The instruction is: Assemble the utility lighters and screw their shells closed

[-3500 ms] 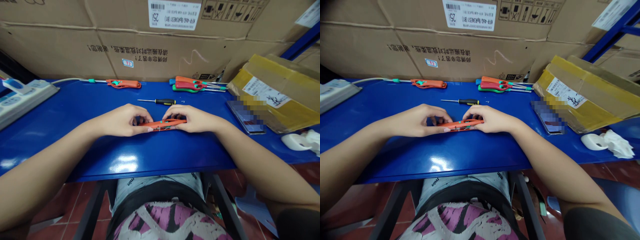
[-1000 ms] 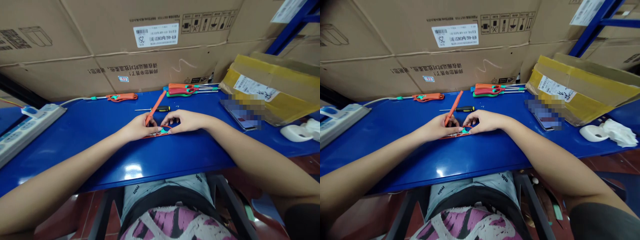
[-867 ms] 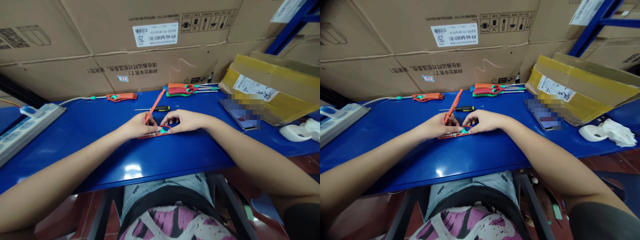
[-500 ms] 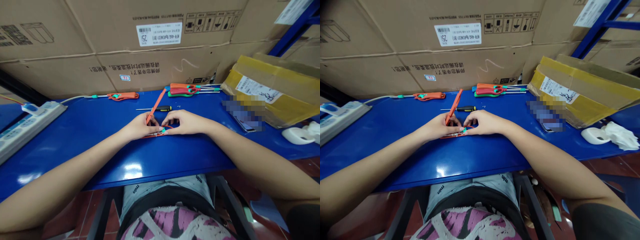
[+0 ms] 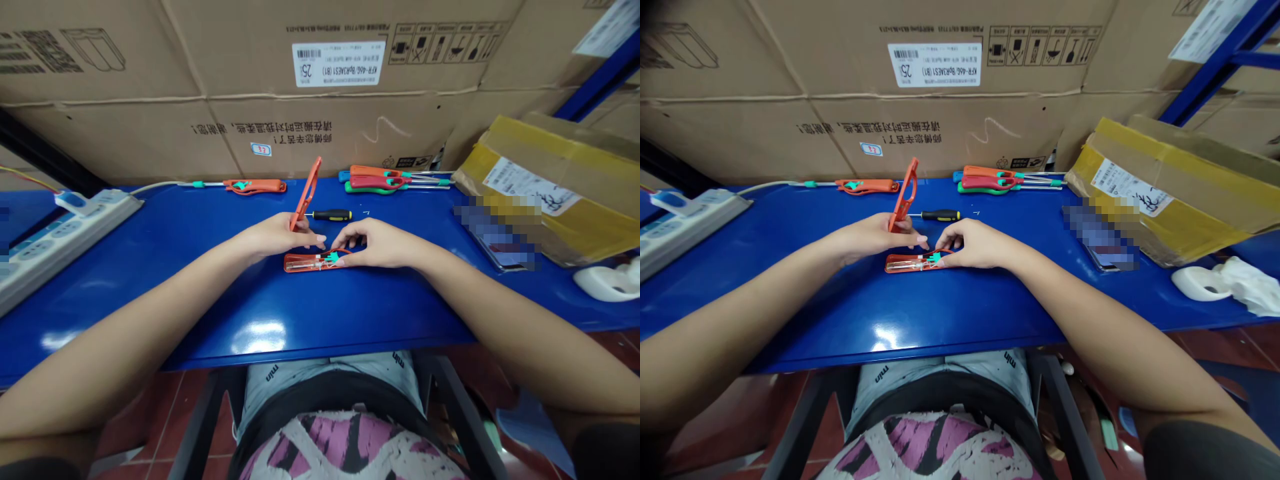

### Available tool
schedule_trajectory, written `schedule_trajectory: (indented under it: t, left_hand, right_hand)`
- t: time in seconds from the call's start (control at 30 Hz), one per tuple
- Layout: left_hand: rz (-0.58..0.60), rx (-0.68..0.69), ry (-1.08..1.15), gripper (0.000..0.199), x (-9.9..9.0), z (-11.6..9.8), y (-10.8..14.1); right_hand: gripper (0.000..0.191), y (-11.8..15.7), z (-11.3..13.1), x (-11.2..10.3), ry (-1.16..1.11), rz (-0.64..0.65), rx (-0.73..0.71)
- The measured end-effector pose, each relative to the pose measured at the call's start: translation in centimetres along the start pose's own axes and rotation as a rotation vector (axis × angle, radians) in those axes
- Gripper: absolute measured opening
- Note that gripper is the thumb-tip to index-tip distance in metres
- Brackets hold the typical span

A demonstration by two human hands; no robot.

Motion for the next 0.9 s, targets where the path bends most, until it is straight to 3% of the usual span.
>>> schedule_trajectory:
  t: [0.2,0.4,0.9]
  left_hand:
    - [0.021,0.028,0.009,0.054,0.56,0.47,-0.19]
    - [0.13,0.045,0.009,0.055,0.38,0.37,-0.1]
    - [0.062,0.04,-0.003,0.05,0.64,0.32,0.03]
  right_hand:
    - [0.037,0.01,-0.08,0.04,0.017,-0.007,-0.007]
    - [0.034,0.02,-0.02,0.16,0.017,-0.002,-0.009]
    - [0.033,0.29,0.68,0.02,0.09,-0.044,-0.079]
Point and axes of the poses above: each hand's wrist, its own y-axis away from the middle knuckle, its own x-axis out of the palm, z = x × y, the point moved 6 cm from there along -y, towards the middle knuckle, and after that the axes turned 8 degrees about -z, right-handed, at the moved point
